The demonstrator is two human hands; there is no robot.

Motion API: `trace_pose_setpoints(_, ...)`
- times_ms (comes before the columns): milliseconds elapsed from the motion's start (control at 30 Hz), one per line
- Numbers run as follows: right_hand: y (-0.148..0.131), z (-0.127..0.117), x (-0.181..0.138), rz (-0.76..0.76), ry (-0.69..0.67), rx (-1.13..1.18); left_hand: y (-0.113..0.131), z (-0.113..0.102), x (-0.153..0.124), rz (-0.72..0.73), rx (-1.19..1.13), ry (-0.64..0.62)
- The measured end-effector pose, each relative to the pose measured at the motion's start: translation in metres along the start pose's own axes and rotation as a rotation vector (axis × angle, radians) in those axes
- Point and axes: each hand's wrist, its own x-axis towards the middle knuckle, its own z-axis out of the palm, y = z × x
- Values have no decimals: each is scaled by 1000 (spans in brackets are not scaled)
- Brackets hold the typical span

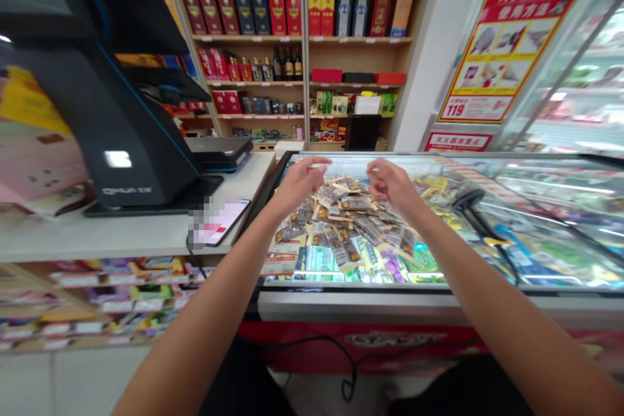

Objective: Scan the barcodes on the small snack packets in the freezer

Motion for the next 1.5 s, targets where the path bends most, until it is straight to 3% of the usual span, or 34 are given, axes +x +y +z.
trace_pose_setpoints(100,-13,-16,-5,167,-183,262,15,-5,-5,-135,-244,-105)
trace_pose_setpoints(233,-21,-36,-15,142,-310,500,32,-7,-18,-338,-532,-57)
trace_pose_setpoints(333,-14,-45,-17,150,-377,493,29,-7,-22,-471,-633,-32)
trace_pose_setpoints(433,-3,-56,-19,183,-260,279,17,-8,-21,-471,-597,-23)
trace_pose_setpoints(533,9,-83,-33,224,15,-325,6,-11,-23,-389,-345,-24)
trace_pose_setpoints(633,28,-129,-66,259,353,-1182,-5,-14,-35,-268,219,-17)
trace_pose_setpoints(700,44,-164,-93,389,506,-1557,-12,-14,-46,-175,600,-27)
trace_pose_setpoints(800,65,-207,-125,593,547,-1695,-20,-8,-60,-147,911,-82)
trace_pose_setpoints(900,76,-224,-135,732,441,-1494,-25,3,-58,-137,1007,-49)
trace_pose_setpoints(1033,73,-202,-122,662,546,-1312,-27,22,-37,-79,877,1)
trace_pose_setpoints(1167,60,-137,-95,375,629,-1185,-25,49,-13,-80,598,12)
trace_pose_setpoints(1300,45,-52,-66,52,483,-1081,-29,84,2,-159,247,-39)
trace_pose_setpoints(1367,39,-15,-54,-108,366,-1053,-34,97,7,-208,57,3)
trace_pose_setpoints(1500,33,22,-35,-239,242,-1012,-42,96,11,-295,-140,322)
